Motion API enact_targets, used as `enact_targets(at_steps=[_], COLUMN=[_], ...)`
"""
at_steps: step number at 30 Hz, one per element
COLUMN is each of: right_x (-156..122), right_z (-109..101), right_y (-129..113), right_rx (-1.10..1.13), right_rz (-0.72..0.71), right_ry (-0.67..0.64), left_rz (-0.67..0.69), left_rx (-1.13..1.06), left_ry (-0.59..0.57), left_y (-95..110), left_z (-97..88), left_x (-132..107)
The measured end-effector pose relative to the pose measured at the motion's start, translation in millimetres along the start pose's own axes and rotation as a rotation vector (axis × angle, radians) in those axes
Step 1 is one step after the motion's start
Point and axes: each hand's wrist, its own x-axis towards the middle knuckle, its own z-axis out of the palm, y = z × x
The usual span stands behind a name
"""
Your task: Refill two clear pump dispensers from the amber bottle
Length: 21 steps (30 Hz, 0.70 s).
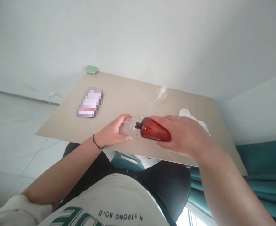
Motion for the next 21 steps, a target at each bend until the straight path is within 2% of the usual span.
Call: enact_targets(at_steps=[21], right_x=[-1.0], right_z=[-0.1], right_y=[1.2], right_rx=[-0.036], right_rz=[-0.041], right_ry=[0.037], left_rz=[-0.009], left_rx=[0.026], left_ry=[-0.001], left_y=[3.5], left_z=[-1.2], left_x=[0.1])
